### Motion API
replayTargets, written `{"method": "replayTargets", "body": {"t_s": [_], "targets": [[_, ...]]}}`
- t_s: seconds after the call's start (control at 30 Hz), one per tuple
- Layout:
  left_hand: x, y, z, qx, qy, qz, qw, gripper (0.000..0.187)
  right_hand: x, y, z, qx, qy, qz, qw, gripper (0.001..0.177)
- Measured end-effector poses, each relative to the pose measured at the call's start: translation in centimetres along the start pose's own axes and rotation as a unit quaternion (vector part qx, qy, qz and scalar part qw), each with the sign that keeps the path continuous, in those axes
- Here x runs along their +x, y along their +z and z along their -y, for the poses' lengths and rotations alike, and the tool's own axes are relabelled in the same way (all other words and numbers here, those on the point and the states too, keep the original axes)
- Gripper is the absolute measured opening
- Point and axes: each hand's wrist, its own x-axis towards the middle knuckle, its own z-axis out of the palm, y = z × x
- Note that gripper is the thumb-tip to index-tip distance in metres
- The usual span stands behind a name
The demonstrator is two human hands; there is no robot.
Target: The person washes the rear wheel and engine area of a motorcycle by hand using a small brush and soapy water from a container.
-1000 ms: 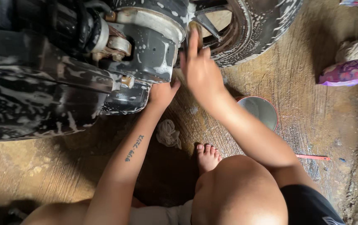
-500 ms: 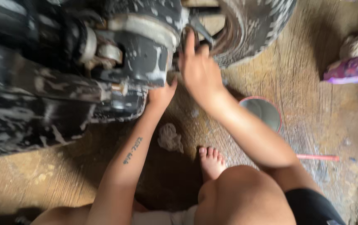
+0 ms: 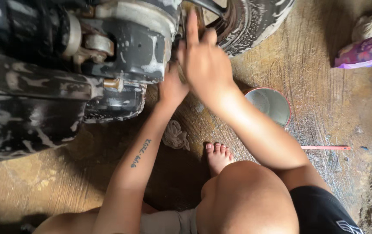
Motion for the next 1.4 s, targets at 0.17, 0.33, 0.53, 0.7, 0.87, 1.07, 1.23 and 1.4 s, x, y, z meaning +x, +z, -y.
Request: {"method": "replayTargets", "body": {"t_s": [0.17,0.33,0.53,0.7,0.87,1.07,1.23,1.4], "targets": [[0.1,0.2,-1.4,-0.008,0.049,-0.025,0.998,0.082,2.9,-0.4,0.0,-0.045,0.009,0.006,0.999,0.069],[-0.9,-0.2,-1.6,-0.050,0.080,-0.023,0.995,0.076,0.4,-1.2,-0.9,-0.069,-0.043,-0.015,0.997,0.073],[-0.7,-0.5,-2.2,-0.084,0.130,-0.077,0.985,0.067,2.0,-0.6,-0.8,-0.100,-0.038,-0.058,0.993,0.072],[0.0,-1.6,-1.8,-0.093,0.041,0.047,0.994,0.071,-2.7,-2.4,0.4,-0.110,-0.026,0.003,0.994,0.069],[-0.5,-2.9,-2.5,-0.119,0.197,-0.054,0.972,0.075,-6.9,-4.2,0.2,0.096,0.012,-0.017,0.995,0.063],[0.3,-3.0,-3.9,-0.081,0.226,-0.062,0.969,0.060,-5.0,-1.3,-0.3,0.144,0.064,-0.034,0.987,0.060],[1.6,-1.2,-2.7,-0.031,-0.006,0.110,0.993,0.067,0.3,1.1,0.5,0.125,0.120,-0.003,0.985,0.061],[0.7,1.9,-0.9,0.117,0.089,-0.001,0.989,0.080,0.9,0.9,-0.3,0.155,0.115,0.041,0.980,0.066]]}}
